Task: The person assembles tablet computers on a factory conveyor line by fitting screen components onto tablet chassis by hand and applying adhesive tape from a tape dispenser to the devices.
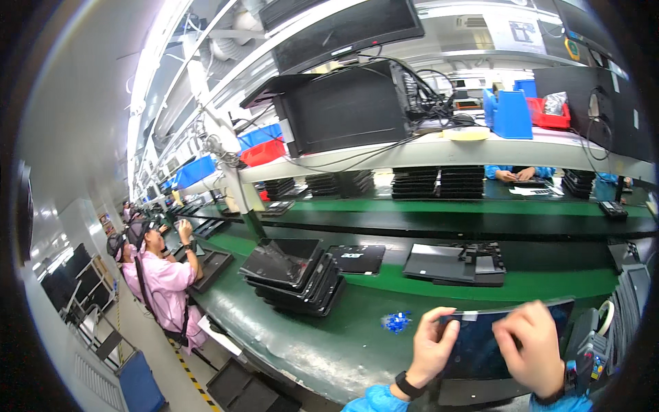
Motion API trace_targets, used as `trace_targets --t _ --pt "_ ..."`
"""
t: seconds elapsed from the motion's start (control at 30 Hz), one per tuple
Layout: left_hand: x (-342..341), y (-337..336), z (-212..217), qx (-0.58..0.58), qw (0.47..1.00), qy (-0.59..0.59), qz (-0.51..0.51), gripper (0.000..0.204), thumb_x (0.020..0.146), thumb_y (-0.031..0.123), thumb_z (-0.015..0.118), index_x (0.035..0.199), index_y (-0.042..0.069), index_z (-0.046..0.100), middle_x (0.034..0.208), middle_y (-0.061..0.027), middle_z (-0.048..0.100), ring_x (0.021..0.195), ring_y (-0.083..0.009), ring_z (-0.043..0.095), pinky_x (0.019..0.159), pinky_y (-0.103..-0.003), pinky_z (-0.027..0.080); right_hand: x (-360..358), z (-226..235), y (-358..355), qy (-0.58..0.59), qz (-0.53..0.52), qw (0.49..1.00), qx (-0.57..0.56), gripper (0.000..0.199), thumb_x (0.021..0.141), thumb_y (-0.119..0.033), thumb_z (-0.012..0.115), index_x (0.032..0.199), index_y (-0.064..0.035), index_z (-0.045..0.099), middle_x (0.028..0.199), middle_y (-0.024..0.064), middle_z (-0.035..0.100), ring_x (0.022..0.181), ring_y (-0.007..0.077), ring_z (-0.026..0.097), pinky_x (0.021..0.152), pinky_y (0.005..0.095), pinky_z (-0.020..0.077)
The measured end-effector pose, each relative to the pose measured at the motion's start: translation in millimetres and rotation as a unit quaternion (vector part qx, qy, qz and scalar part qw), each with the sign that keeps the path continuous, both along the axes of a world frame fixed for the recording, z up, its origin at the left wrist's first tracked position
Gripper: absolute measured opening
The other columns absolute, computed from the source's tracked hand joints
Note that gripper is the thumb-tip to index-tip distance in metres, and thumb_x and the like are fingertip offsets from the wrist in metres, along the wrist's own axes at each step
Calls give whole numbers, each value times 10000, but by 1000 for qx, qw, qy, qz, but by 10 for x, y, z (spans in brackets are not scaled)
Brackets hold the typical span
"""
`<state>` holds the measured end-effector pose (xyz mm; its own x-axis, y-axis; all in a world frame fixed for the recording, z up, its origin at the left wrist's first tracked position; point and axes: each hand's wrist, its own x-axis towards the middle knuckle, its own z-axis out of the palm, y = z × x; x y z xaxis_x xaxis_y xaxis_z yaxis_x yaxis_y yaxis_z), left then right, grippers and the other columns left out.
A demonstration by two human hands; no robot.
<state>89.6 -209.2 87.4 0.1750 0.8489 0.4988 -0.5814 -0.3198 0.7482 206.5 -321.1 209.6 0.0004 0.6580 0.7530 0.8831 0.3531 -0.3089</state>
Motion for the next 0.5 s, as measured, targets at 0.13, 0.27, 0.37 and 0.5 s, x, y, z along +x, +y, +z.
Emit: trace_targets --t 0.13,0.27,0.37,0.5 --pt "-161 25 125 -15 998 15 53 297 878 31 593 1154 74 493 844 -3 547 611 -43 465 513 -183 375 209 -418 -833 144 97 933 -314 113 742 -129 625 760 -58 711 704 81 677 634 202 652 604 285 509" --pt "-312 28 159 -104 994 -32 25 267 885 61 565 1131 128 484 776 -8 557 562 -64 479 463 -192 388 51 -851 -1061 379 110 776 -492 296 881 -95 614 1146 7 532 940 66 626 848 123 580 735 262 479" --pt "-283 -136 281 -155 984 -84 11 277 879 31 535 1132 128 479 820 -29 581 652 -98 545 552 -210 454 -230 -1127 -900 568 114 778 -243 307 889 -112 583 1162 2 500 991 79 614 914 125 572 729 261 480" --pt "-234 -488 191 -218 967 -132 11 272 901 57 528 1149 129 443 836 -20 567 645 -78 522 539 -195 426 -624 -1193 -304 646 115 717 238 408 956 -186 499 1330 -44 421 1259 90 537 1134 191 524 969 319 406"
